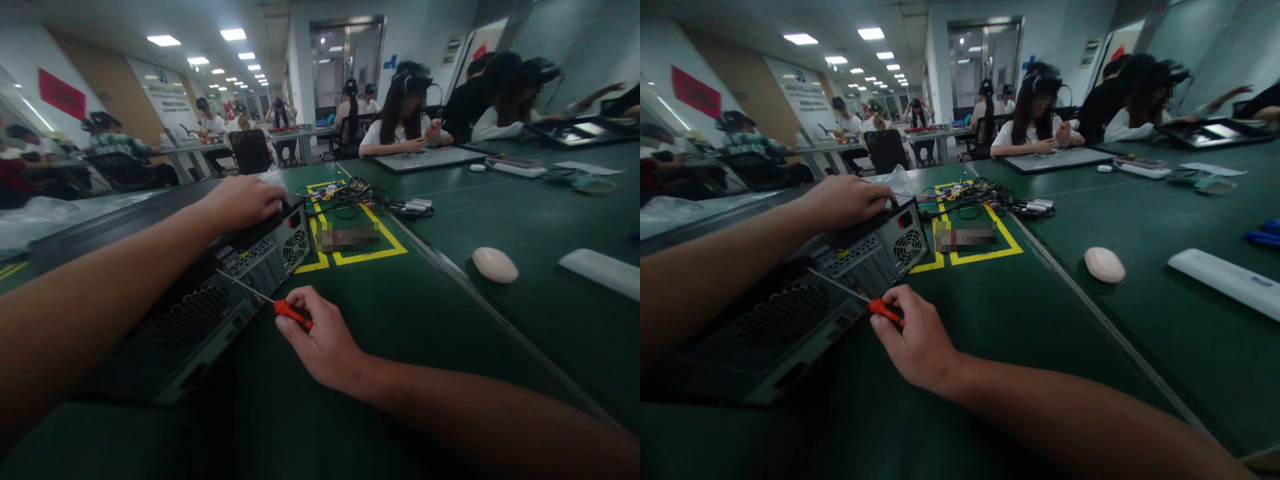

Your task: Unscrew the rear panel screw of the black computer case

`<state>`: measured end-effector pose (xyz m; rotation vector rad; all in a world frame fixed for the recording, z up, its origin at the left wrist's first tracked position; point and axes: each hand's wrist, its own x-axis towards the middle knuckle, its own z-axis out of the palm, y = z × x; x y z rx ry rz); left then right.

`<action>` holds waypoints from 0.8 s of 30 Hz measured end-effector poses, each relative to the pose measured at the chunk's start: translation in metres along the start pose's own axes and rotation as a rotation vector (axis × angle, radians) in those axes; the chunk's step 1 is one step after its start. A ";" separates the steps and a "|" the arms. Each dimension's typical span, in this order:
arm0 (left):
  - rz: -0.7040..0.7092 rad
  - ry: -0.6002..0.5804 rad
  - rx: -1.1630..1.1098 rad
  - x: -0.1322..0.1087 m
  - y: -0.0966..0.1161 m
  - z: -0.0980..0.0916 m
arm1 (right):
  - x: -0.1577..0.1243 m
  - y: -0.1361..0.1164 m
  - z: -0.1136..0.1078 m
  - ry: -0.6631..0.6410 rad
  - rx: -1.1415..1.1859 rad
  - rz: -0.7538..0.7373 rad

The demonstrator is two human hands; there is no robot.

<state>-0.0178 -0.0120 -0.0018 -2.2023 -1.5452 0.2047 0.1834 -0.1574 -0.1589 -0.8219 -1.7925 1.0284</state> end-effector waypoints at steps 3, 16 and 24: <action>0.007 0.017 -0.014 -0.001 0.001 -0.001 | 0.000 0.000 -0.001 -0.003 0.000 -0.011; 0.010 0.068 -0.069 0.000 0.000 0.002 | 0.003 0.008 -0.001 -0.141 -0.007 0.032; 0.026 0.101 -0.145 0.001 0.000 0.003 | 0.005 0.005 -0.002 -0.241 -0.048 0.171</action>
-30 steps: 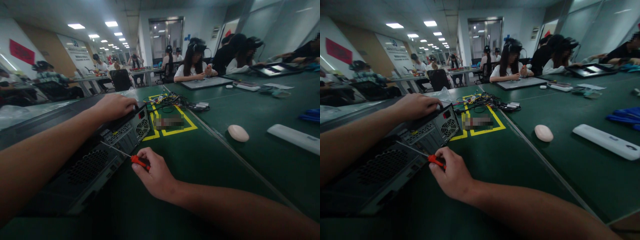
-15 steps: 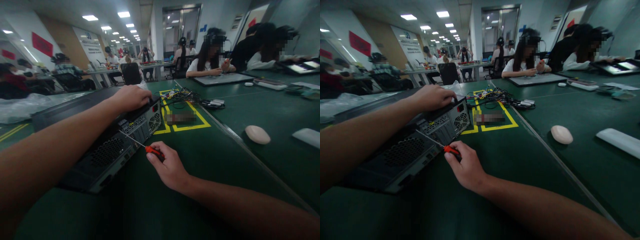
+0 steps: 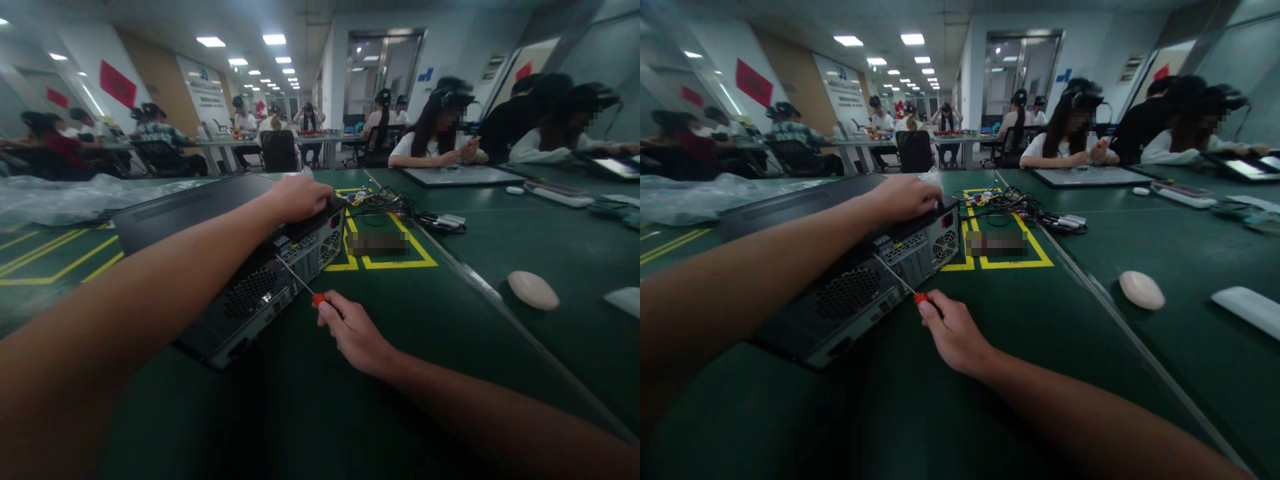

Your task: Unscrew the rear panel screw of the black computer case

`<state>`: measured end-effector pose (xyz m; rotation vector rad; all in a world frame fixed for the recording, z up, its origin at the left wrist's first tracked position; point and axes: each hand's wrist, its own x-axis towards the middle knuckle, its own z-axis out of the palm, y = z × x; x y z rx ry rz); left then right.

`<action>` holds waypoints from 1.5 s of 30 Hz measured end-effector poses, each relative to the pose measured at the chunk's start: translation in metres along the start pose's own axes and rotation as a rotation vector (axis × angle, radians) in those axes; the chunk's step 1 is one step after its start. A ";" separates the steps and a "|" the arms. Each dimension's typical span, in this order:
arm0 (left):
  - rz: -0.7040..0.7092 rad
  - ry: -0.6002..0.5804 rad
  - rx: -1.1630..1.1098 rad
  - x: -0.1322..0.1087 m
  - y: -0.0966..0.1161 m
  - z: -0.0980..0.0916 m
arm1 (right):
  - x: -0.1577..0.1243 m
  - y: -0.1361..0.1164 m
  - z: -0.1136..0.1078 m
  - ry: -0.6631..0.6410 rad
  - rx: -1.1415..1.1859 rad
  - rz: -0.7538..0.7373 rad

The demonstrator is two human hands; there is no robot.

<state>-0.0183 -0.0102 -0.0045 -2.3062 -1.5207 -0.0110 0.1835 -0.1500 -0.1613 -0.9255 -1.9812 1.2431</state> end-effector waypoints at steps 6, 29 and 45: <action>0.022 0.024 -0.054 0.001 0.000 0.001 | 0.002 0.003 -0.001 -0.018 0.024 0.054; 0.028 0.048 -0.134 0.002 -0.005 0.007 | 0.004 -0.003 -0.006 -0.088 0.066 0.123; 0.048 0.084 -0.185 0.005 -0.011 0.012 | 0.005 0.003 -0.005 -0.118 0.030 0.050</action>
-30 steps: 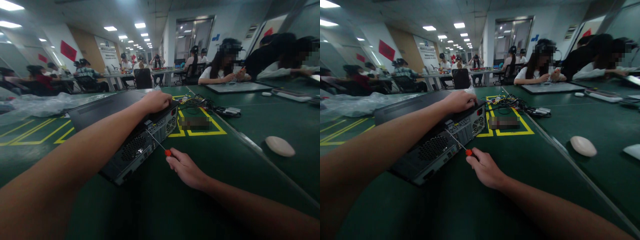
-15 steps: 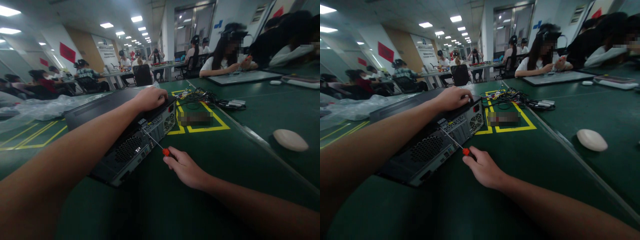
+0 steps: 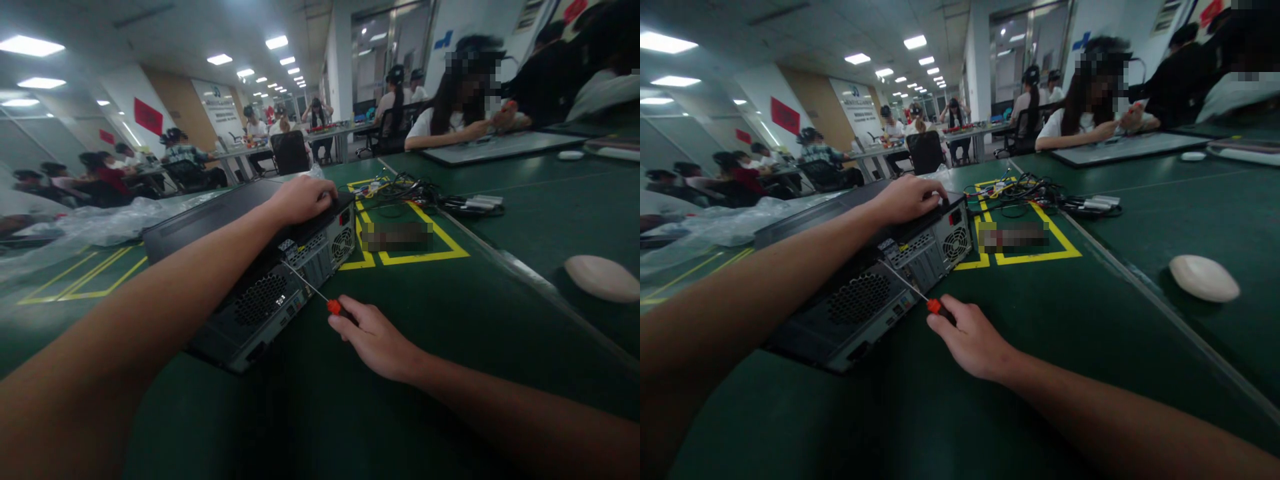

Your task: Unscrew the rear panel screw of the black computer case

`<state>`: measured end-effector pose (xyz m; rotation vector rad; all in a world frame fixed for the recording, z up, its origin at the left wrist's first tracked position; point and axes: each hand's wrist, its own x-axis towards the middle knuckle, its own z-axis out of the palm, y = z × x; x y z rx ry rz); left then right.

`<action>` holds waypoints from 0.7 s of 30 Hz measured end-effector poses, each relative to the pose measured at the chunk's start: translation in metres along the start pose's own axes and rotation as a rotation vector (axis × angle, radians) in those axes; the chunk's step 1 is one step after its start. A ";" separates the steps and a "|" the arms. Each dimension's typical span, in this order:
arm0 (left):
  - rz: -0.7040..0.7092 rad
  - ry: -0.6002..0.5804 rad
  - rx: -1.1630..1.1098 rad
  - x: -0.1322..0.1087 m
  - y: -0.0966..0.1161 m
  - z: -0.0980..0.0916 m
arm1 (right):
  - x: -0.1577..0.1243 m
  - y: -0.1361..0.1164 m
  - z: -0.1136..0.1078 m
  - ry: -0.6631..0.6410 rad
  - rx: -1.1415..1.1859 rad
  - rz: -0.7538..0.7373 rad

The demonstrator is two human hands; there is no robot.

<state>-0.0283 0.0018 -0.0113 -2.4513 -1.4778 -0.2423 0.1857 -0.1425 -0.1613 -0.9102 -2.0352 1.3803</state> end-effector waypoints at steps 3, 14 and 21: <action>0.003 -0.007 0.005 0.000 0.000 0.000 | 0.000 0.003 0.000 -0.002 0.016 -0.007; 0.007 0.000 0.036 -0.001 0.000 0.000 | 0.000 0.003 0.003 0.077 0.163 -0.018; 0.003 -0.013 0.009 -0.001 0.000 -0.001 | -0.001 0.001 0.001 0.077 0.167 -0.005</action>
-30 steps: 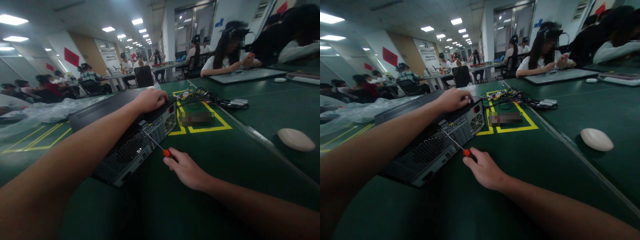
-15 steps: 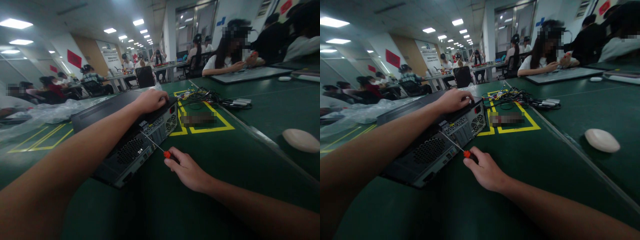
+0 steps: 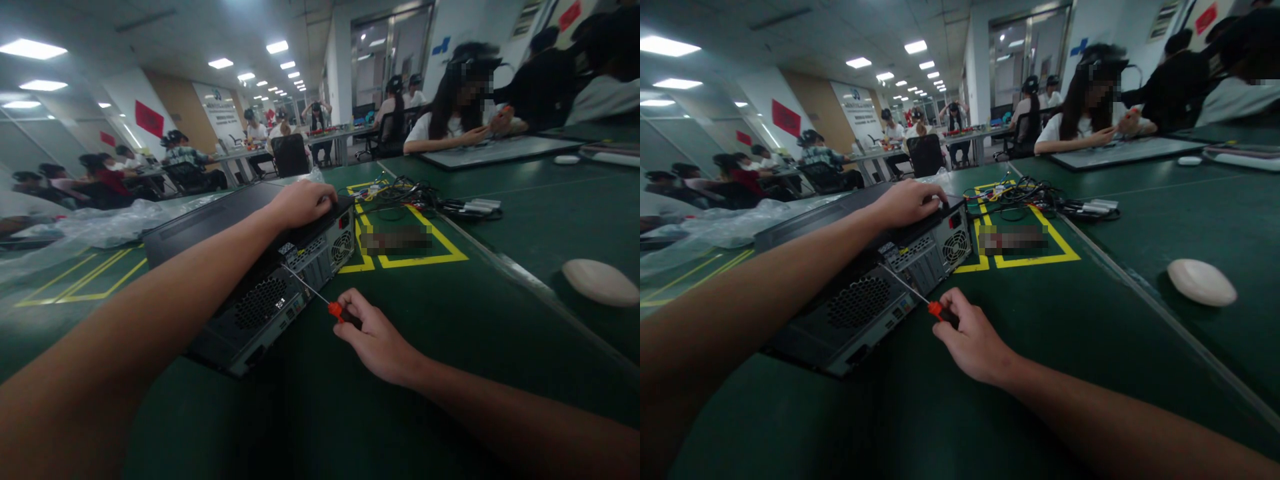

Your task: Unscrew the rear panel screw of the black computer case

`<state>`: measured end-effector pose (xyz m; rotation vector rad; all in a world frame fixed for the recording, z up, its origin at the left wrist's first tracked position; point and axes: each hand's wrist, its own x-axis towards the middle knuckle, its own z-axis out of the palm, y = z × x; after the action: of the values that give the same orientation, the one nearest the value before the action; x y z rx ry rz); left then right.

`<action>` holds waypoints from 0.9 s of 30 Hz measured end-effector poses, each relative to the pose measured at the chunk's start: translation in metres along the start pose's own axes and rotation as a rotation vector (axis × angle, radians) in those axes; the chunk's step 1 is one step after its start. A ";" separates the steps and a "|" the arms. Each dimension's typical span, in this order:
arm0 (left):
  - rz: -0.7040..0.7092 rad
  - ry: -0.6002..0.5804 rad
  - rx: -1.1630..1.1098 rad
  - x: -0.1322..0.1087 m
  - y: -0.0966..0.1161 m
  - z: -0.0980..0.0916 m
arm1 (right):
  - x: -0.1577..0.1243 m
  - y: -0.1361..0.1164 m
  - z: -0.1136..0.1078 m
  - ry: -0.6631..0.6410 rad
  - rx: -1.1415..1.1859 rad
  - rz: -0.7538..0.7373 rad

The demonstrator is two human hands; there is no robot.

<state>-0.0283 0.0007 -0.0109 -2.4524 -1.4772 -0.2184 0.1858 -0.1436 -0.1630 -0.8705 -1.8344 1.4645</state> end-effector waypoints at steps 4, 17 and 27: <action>0.001 -0.004 0.000 0.000 0.001 -0.001 | 0.000 0.000 0.001 0.003 0.015 -0.011; -0.013 -0.007 -0.002 0.000 0.002 -0.001 | 0.000 0.003 0.002 0.022 0.005 -0.041; -0.023 0.000 0.023 -0.002 0.002 -0.001 | -0.010 -0.002 0.006 0.185 -0.093 -0.214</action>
<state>-0.0269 -0.0021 -0.0102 -2.4180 -1.5005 -0.2044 0.1862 -0.1554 -0.1625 -0.7981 -1.8064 1.1361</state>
